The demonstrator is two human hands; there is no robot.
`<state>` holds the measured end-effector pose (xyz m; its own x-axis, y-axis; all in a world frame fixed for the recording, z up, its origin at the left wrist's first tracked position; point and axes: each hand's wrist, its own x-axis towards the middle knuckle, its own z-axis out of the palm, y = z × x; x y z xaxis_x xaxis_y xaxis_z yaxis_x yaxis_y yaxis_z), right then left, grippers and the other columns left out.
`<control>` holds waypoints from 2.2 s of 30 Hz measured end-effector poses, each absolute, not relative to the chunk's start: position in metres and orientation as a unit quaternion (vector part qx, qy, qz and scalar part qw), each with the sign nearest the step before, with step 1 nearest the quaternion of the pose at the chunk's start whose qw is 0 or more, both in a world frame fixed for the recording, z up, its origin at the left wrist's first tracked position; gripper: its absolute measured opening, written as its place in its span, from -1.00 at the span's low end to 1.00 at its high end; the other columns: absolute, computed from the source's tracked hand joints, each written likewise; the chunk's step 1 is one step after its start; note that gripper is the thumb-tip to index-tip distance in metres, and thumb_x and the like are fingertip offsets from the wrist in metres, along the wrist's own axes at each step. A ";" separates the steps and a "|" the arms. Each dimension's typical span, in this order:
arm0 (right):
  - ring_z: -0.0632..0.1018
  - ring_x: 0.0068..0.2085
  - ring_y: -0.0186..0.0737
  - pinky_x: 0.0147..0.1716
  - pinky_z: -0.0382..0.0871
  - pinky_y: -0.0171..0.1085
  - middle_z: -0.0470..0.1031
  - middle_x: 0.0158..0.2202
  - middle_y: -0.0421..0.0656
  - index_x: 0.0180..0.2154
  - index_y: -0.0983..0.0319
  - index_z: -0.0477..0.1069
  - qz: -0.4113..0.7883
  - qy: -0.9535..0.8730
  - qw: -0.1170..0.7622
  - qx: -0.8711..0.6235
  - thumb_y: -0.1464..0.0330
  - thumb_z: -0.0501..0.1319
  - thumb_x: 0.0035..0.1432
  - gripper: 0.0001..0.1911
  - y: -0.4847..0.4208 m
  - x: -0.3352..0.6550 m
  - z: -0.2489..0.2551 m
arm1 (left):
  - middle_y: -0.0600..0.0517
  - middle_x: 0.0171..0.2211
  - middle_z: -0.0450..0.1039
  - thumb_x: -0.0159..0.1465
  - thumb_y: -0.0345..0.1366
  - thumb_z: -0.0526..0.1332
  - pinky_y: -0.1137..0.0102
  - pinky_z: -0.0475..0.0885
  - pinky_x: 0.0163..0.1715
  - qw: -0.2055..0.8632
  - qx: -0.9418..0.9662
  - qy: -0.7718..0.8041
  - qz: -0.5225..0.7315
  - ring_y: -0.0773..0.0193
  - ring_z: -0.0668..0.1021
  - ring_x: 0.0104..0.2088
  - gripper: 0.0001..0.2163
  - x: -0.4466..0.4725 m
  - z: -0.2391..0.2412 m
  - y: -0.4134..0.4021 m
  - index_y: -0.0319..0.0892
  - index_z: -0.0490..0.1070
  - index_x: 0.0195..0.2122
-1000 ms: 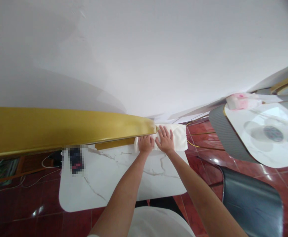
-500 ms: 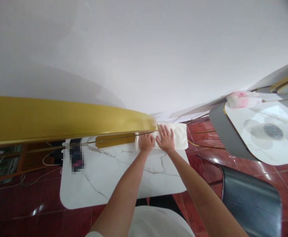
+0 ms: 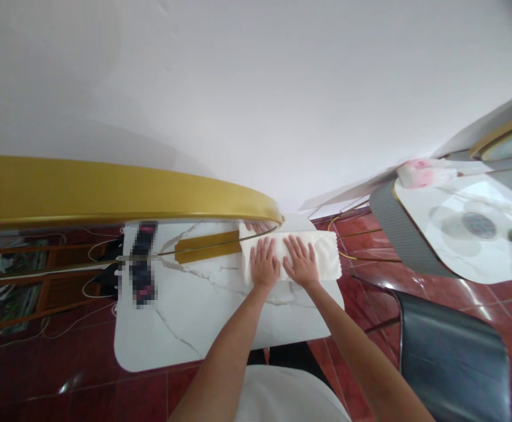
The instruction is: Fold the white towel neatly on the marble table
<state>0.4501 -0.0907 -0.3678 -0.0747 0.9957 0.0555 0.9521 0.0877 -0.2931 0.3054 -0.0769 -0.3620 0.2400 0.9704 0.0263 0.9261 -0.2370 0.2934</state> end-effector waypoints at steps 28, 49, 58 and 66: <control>0.06 0.30 -0.01 0.24 -0.23 0.11 -0.04 0.32 -0.15 0.32 0.11 -0.23 0.091 -0.730 0.086 -0.672 0.23 0.01 0.19 -0.28 -0.240 0.447 -0.372 | 0.14 0.33 -0.11 0.31 -0.17 0.00 0.15 -0.04 0.28 0.136 0.832 0.536 0.046 0.15 0.00 0.32 -0.43 0.282 -0.352 -0.206 -0.03 -0.16 0.32; 0.03 0.30 -0.08 0.26 -0.27 0.04 -0.05 0.33 -0.19 0.31 0.10 -0.15 0.072 -0.745 0.111 -0.653 0.18 0.02 0.21 -0.32 -0.083 0.456 -0.372 | 0.10 0.32 -0.06 0.27 -0.29 0.01 0.12 -0.07 0.28 0.096 0.776 0.617 0.086 0.19 0.00 0.32 -0.44 0.304 -0.367 -0.072 -0.01 -0.04 0.30; 0.01 0.31 -0.09 0.25 -0.28 0.06 -0.06 0.33 -0.18 0.31 0.11 -0.15 0.052 -0.740 0.117 -0.660 0.20 -0.03 0.24 -0.35 -0.037 0.455 -0.379 | 0.00 0.25 0.16 0.28 -0.27 0.01 0.14 0.00 0.25 0.110 0.757 0.641 0.070 0.14 0.21 0.24 -0.49 0.313 -0.374 -0.023 -0.05 0.04 0.28; 0.02 0.30 -0.08 0.25 -0.29 0.06 -0.05 0.33 -0.19 0.31 0.10 -0.19 0.051 -0.734 0.122 -0.666 0.21 -0.01 0.23 -0.33 -0.031 0.455 -0.380 | -0.02 0.20 0.24 0.29 -0.26 0.00 0.12 0.10 0.21 0.119 0.753 0.644 0.057 0.12 0.29 0.18 -0.50 0.314 -0.374 -0.015 -0.04 0.05 0.27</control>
<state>0.4549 -0.0313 -0.3803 -0.0832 0.9904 0.1104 0.9653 0.1076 -0.2378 0.3140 -0.0152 -0.3741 0.1629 0.9843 -0.0674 0.9570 -0.1410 0.2537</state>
